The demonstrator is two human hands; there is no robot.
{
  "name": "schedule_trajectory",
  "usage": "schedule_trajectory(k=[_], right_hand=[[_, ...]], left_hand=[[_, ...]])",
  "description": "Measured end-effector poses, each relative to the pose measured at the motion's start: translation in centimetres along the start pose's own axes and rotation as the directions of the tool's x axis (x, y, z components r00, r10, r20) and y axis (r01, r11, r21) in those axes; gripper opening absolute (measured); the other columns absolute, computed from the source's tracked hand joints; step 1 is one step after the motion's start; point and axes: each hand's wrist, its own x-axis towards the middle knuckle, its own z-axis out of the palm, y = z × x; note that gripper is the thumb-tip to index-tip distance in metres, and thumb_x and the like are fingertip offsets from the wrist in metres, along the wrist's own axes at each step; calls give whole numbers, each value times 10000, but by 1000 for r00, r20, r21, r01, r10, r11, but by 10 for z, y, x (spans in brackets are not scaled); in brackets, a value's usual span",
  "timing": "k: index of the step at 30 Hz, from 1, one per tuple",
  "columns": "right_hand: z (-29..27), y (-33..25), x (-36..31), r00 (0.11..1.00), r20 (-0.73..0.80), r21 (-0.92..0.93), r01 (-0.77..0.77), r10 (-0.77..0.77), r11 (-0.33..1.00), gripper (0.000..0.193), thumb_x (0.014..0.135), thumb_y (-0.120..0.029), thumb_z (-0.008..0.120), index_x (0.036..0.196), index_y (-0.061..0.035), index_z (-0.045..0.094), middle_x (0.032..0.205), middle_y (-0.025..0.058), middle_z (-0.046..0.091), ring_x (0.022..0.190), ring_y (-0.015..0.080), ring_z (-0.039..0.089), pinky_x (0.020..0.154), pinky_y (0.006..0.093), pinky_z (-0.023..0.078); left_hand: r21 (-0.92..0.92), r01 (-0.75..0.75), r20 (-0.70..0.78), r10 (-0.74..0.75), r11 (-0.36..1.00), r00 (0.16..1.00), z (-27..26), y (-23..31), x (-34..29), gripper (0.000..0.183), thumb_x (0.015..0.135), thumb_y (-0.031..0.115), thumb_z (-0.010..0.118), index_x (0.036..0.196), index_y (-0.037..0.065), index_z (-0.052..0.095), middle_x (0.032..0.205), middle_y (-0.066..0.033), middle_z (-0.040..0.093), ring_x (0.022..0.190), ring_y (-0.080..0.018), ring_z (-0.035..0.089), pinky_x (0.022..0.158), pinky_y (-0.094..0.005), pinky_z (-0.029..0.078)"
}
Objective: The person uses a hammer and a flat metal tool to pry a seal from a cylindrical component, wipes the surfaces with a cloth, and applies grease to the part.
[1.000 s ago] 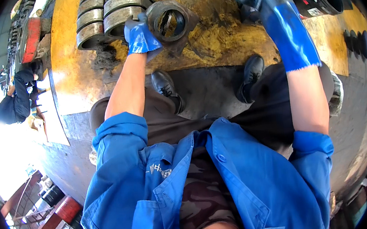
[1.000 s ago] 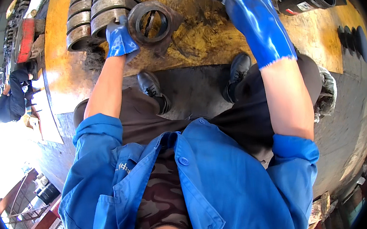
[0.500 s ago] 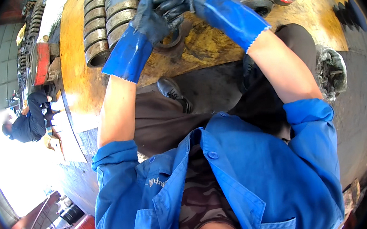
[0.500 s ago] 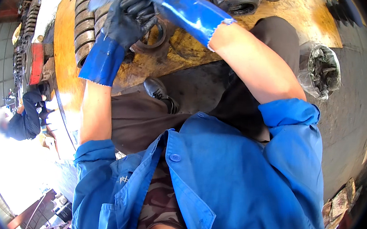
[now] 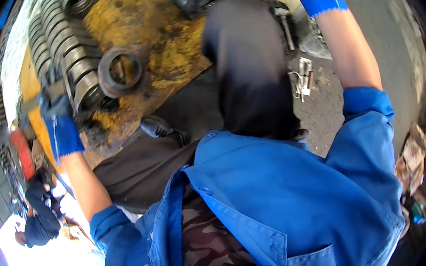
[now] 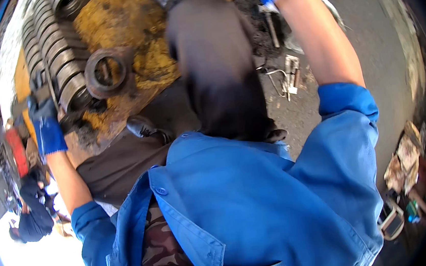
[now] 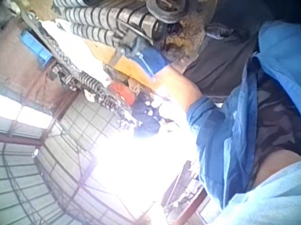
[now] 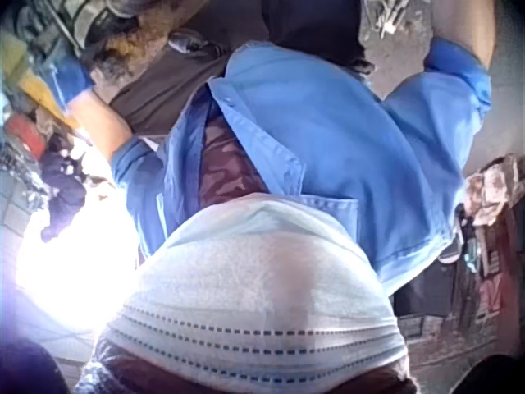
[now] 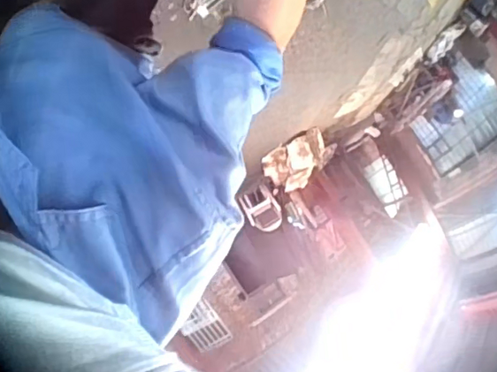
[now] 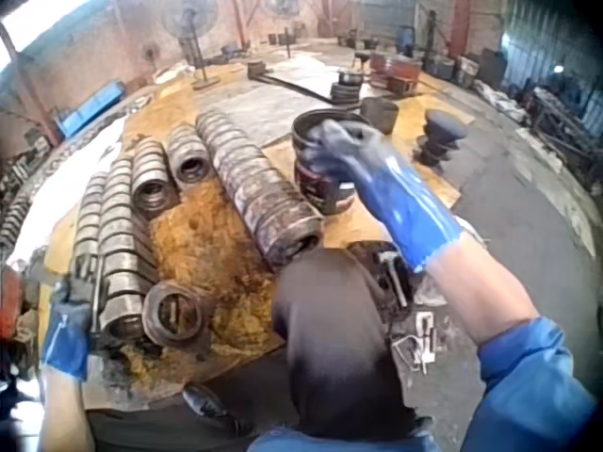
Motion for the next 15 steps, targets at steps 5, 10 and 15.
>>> schedule_trajectory(k=[5,10,15], right_hand=[[-115,116,-163,726,-224,-663,-602,650,445,355,945,-324,462,974,-15,635,891,177,680,808,231,651,725,349,505],[-172,243,-326,666,-335,-923,-374,666,-91,286,767,-230,556,918,-19,675,930,281,628,906,430,615,775,475,499],[-288,386,-454,689,-380,-892,-449,618,-48,437,818,-357,612,1236,-237,569,1008,265,628,967,392,605,765,465,474]], left_hand=[[-3,-98,-363,90,995,927,-28,6,-7,529,808,111,426,1335,70,445,1425,-164,399,1325,-352,353,1085,-596,214],[66,-202,-478,209,977,853,-27,17,-32,493,819,119,409,1307,74,466,1417,-197,395,1313,-394,361,1071,-637,200],[-194,122,-115,-146,973,983,-55,27,-27,368,916,90,457,1271,0,501,1333,-156,501,1254,-317,441,1068,-539,298]])
